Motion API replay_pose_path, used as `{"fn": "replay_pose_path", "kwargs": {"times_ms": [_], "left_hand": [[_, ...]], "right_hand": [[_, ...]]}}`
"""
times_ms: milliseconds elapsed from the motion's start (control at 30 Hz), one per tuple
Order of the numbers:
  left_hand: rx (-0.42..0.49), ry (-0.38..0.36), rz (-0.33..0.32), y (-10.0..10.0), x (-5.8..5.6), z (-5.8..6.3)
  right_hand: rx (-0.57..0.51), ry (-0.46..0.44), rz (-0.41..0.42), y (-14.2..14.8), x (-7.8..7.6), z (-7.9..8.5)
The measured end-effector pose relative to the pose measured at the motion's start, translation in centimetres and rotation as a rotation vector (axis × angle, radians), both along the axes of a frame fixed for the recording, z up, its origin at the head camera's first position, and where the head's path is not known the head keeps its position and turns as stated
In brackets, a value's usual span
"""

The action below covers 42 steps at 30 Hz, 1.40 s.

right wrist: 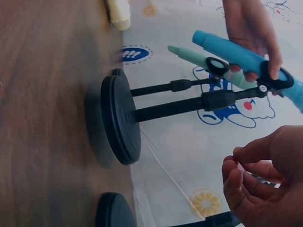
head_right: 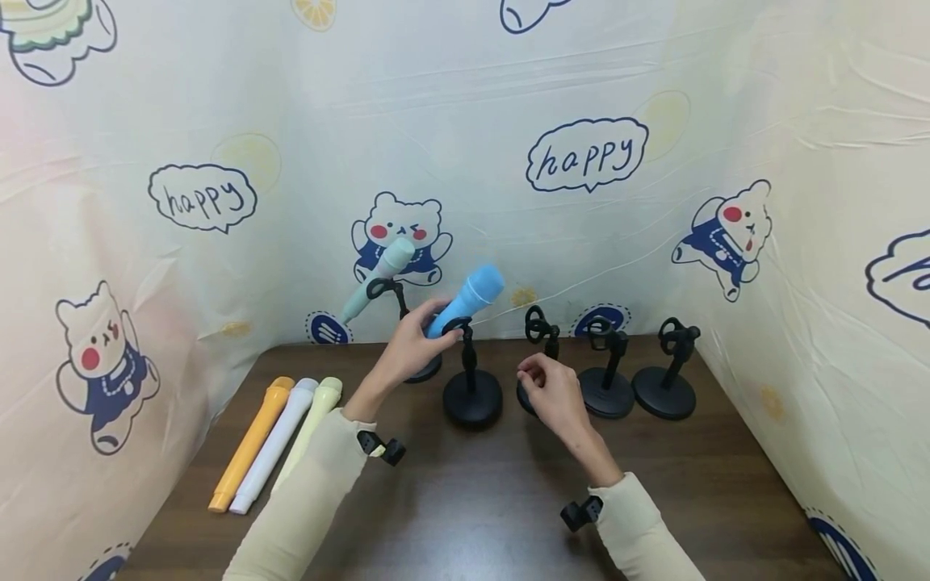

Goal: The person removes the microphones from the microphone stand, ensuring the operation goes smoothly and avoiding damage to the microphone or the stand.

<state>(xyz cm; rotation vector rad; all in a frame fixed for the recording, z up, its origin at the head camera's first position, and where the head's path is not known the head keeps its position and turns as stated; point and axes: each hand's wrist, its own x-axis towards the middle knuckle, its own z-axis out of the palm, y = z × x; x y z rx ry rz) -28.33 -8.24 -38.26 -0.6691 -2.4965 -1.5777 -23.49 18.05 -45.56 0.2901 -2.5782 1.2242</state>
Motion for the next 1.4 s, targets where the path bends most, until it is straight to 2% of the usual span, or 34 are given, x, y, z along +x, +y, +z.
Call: {"fn": "replay_pose_path", "kwargs": {"times_ms": [233,467,667,900,1100,1400], "left_hand": [[0.012,-0.027,-0.023,0.5,1.9,-0.3],[0.027,-0.054,-0.052,1.0,3.5,-1.2],[0.036,-0.060,-0.049,1.2,4.6,-1.7],[0.031,-0.065,-0.073,1.6,4.9,-1.7],[0.028,-0.091,-0.082,1.7,5.0,-1.7],[0.041,-0.097,-0.099,1.7,4.6,-2.1]], "right_hand": [[-0.073,-0.035,0.116,-1.0,0.3,-0.7],[-0.083,-0.070,0.207,-2.1,0.7,-1.0],[-0.078,-0.042,0.251,-3.0,0.9,-1.4],[-0.060,0.030,0.268,-3.4,1.0,-1.6],[-0.078,0.034,0.266,-3.2,1.1,-1.9],[-0.075,0.040,0.249,-3.4,1.1,-2.2]]}}
